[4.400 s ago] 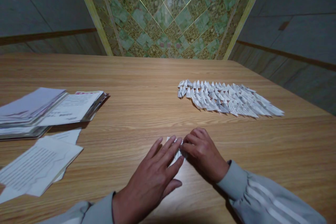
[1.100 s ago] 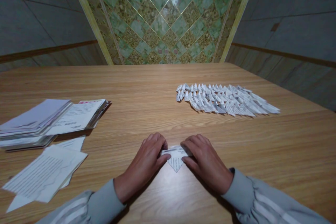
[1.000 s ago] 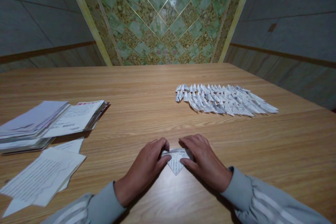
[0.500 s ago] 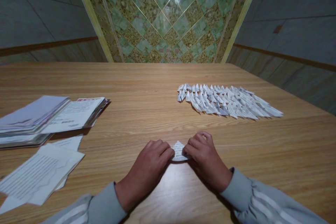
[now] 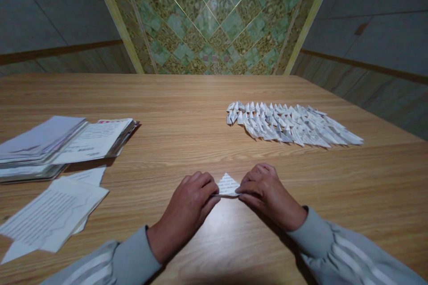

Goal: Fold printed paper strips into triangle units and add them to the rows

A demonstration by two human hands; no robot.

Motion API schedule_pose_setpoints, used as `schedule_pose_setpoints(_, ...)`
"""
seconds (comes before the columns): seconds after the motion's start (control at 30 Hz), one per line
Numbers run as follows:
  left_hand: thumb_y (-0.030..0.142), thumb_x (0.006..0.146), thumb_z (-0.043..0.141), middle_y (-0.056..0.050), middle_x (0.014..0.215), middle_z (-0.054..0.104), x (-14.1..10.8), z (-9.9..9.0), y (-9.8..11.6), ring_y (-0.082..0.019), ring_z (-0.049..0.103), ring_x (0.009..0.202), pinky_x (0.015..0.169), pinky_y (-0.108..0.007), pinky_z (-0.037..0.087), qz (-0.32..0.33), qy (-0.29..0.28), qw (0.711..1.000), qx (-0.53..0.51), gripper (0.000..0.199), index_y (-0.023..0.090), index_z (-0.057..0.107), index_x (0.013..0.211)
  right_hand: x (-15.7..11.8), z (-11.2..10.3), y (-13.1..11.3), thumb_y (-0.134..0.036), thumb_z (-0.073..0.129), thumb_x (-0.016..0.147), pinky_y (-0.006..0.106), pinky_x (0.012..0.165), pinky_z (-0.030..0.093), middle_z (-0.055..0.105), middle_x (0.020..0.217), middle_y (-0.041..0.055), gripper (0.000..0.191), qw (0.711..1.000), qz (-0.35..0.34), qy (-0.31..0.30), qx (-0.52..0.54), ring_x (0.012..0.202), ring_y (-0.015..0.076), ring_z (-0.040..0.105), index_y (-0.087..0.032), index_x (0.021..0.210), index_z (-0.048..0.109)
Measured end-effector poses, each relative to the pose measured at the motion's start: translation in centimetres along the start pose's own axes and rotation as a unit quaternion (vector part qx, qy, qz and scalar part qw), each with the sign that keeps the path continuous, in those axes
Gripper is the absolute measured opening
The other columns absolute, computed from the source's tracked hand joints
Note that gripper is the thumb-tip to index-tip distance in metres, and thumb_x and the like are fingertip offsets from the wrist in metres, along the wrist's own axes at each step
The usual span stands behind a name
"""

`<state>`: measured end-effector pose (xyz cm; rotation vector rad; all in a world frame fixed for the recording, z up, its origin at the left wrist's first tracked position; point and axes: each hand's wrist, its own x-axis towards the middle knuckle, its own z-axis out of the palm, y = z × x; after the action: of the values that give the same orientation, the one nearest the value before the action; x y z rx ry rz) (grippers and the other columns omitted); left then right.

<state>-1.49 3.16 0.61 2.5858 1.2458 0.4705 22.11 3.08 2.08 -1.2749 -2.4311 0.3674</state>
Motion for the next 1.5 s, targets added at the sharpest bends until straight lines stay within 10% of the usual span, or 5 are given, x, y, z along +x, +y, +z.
schedule_pose_setpoints(1.23,0.03,0.089,0.065,-0.003,0.089,0.06,0.5,-0.6,0.1,-0.023,0.054,0.086,0.073,-0.035,0.04,-0.094,0.017,0.995,-0.009,0.014,0.02,0.058,0.084,0.0,-0.4,0.5,-0.023,0.074,0.08,0.034,0.078,0.031,0.066,0.077,0.0001,0.008,0.99,0.131,-0.044,-0.004,0.084,0.0207,0.055,-0.021,0.074,0.068)
schedule_pose_setpoints(1.5,0.02,0.095,0.057,-0.007,0.115,0.058,0.5,0.5,-0.2,-0.024,0.052,0.103,0.082,-0.036,0.042,0.049,0.04,0.998,0.026,0.012,0.026,0.064,0.103,0.0,-0.3,1.5,-0.024,0.079,0.074,0.031,0.071,0.031,0.067,0.072,-0.001,0.015,0.986,0.161,-0.035,0.008,0.078,0.02,0.056,-0.021,0.069,0.064)
